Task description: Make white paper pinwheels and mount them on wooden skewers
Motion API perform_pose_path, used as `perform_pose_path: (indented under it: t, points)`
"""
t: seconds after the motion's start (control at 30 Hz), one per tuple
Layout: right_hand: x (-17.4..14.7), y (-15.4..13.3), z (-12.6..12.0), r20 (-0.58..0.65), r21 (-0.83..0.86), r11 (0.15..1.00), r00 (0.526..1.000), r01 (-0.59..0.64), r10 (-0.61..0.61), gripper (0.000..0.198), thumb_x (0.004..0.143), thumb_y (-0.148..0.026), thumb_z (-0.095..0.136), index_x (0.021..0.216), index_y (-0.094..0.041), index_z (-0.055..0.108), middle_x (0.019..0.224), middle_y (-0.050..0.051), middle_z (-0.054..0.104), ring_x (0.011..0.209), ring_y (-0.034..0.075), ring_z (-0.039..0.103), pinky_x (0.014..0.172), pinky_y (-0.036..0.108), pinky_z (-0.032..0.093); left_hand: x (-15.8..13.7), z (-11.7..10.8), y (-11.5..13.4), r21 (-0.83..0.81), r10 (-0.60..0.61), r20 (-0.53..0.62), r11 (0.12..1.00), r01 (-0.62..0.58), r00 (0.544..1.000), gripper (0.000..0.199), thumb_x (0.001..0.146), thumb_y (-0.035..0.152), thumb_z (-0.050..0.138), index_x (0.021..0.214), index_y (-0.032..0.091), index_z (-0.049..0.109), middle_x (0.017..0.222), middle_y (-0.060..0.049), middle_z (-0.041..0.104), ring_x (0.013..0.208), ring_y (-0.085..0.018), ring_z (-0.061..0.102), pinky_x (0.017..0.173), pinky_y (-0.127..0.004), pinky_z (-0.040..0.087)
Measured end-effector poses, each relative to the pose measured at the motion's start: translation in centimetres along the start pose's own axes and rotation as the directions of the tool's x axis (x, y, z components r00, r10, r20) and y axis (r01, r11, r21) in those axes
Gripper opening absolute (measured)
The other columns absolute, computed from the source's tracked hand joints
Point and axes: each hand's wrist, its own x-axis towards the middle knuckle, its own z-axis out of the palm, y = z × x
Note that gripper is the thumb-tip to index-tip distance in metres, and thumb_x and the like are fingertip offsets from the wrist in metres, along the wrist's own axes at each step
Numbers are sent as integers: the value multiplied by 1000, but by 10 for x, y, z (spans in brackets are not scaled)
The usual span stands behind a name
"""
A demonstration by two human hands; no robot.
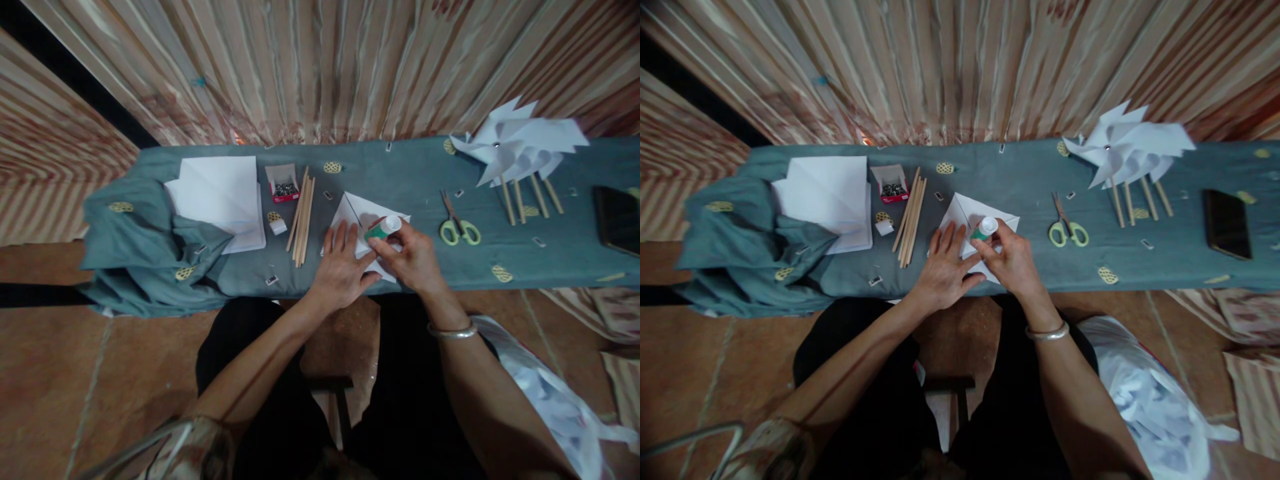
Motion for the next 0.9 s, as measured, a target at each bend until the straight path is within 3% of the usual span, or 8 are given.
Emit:
perform_pose_path:
  t: [0.9]
  points:
    - [12,-4,9,-61,-135,989,996,55,-64,30,85,-50,59,91,-21,63,73,3,69,65,19,64,62,29,49,0,-1,1,17,-1,-14,1000,1,1000,50,86,51,59,130,27,59,151,-15,38,144,-41,25,112,-66,23]
